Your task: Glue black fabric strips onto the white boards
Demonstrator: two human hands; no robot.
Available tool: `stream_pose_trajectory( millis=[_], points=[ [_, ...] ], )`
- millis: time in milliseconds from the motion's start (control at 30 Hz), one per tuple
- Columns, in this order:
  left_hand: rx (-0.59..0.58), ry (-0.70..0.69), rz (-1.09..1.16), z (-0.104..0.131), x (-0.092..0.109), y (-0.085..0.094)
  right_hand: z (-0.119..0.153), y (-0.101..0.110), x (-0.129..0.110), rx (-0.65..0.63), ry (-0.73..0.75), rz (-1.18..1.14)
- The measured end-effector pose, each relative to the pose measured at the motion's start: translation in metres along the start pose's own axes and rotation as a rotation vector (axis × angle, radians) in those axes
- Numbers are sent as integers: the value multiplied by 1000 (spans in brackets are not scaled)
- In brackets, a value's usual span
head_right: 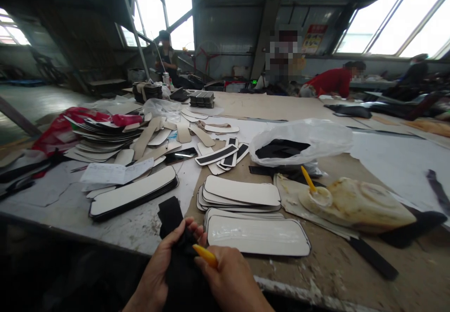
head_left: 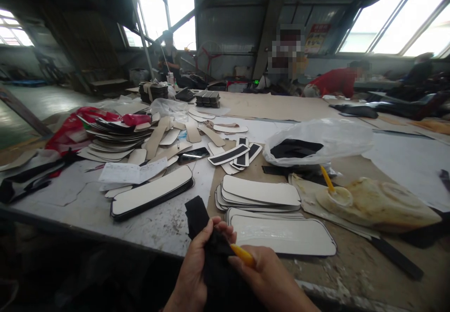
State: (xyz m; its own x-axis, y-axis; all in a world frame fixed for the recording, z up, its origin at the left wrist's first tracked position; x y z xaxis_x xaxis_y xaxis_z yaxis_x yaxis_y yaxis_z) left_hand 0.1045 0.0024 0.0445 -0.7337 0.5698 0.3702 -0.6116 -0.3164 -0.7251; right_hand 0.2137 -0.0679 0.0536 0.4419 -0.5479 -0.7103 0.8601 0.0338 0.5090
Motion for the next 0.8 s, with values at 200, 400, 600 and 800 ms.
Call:
stream_pose_trajectory(
  millis=[200,400,600,800],
  points=[
    [84,-20,-58,-10,3,11,7,11,2,46,22,178],
    [115,-95,-159,-22,14,25,15,39,11,-99,13,153],
    [39,-93,-265,-22,30,40,19,74,12,-263,-21,70],
    [-209,87,-321,-17,22,46,16,94,9,-284,-26,78]
  ],
)
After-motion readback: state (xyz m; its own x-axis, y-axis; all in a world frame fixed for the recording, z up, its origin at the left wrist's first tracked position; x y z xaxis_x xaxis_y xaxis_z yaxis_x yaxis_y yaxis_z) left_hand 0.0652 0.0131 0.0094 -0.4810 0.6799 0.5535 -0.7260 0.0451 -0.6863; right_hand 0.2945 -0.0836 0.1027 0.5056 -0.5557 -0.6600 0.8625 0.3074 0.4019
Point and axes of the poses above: each hand's wrist, its own z-axis away from the middle knuckle, its own y-axis out of the back of the hand, x = y × z, the point moved 1 cm from there along -z, towards the middle knuckle, and after that the axes turned 15 degrees about -y, right-handed, at the moved point
